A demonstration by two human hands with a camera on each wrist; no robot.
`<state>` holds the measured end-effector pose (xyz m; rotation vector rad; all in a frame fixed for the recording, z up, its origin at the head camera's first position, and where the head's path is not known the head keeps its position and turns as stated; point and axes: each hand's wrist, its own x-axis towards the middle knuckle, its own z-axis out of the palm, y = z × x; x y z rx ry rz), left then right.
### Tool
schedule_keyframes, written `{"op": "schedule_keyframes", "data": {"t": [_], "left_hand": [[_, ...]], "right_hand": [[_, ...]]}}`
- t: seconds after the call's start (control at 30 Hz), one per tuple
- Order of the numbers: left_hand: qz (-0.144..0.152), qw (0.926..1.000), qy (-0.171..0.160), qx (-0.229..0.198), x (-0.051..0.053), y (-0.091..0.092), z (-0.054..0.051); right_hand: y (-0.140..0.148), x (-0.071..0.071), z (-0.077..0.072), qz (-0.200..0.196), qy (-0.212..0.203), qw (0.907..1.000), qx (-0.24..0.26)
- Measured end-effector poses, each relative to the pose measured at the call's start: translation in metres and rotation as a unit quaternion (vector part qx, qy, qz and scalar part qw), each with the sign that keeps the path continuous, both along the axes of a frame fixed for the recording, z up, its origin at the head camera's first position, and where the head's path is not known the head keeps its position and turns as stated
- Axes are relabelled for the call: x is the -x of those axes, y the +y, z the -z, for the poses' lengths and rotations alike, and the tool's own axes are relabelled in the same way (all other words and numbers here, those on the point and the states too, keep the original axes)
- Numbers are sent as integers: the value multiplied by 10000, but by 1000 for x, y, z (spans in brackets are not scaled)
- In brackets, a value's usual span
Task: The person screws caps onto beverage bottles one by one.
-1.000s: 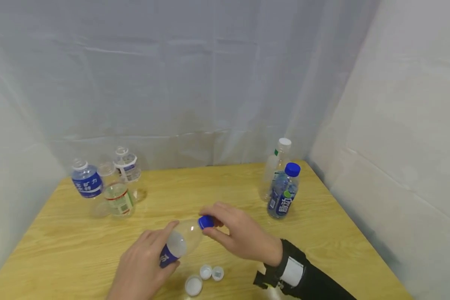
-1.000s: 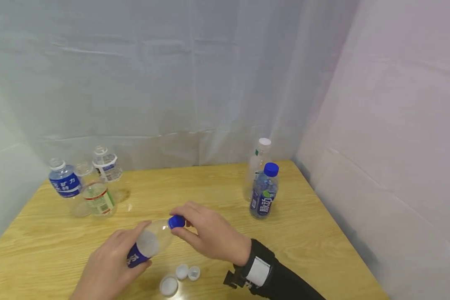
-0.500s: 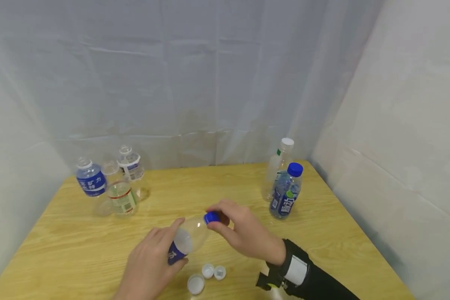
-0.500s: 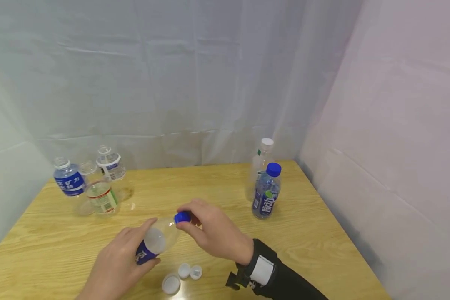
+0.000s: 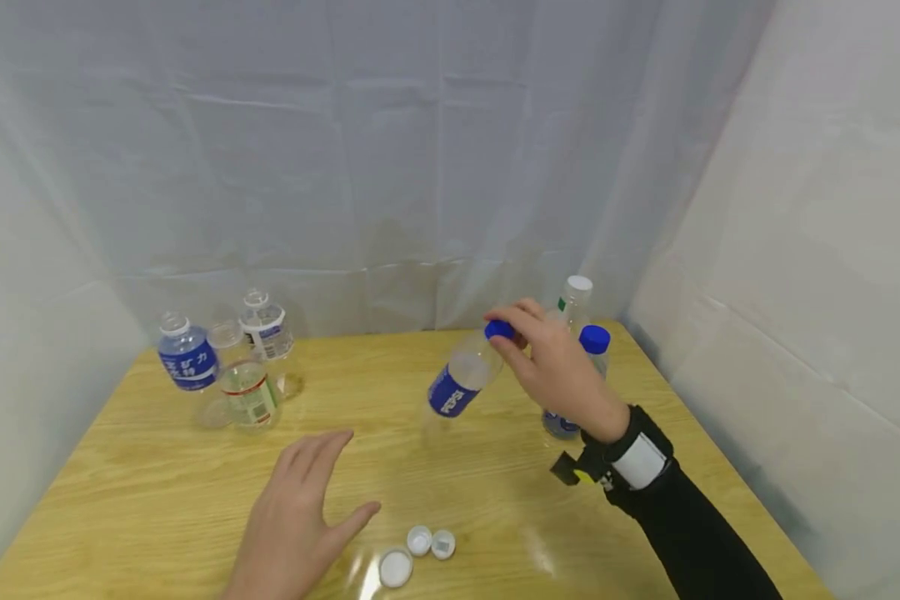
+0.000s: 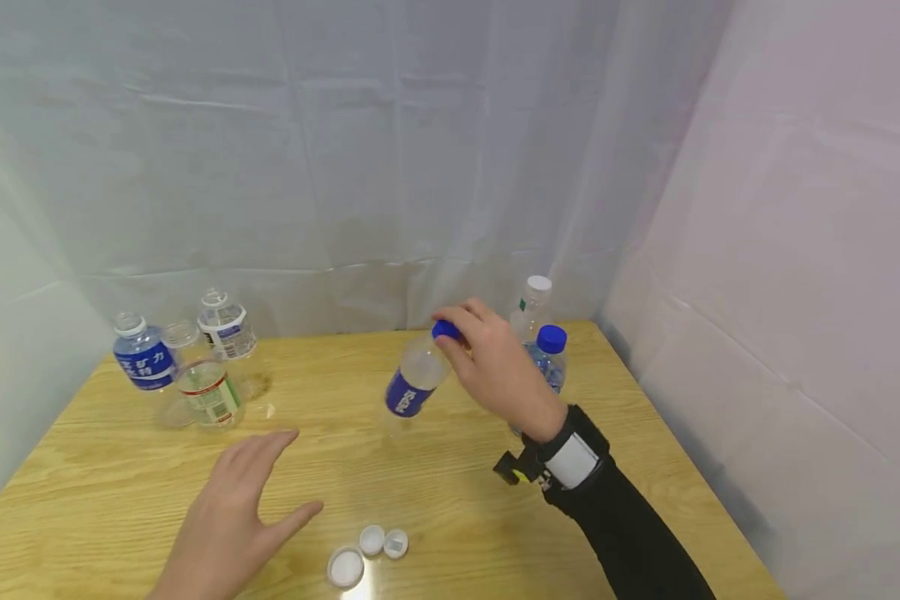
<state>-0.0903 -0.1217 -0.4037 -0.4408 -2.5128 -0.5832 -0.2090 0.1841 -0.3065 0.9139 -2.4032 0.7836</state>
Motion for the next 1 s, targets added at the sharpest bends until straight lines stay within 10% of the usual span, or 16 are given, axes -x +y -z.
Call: {"op": "schedule_keyframes", "data": {"t": [0.47, 1.0], "left_hand": [[-25, 10000, 55, 43, -1, -7, 10], [-119, 9998, -151, 90, 4, -10, 13]], "right_hand": [[25, 55, 3, 861, -457, 9885, -1155], [33, 71, 6, 1167, -292, 9818, -1469]]}}
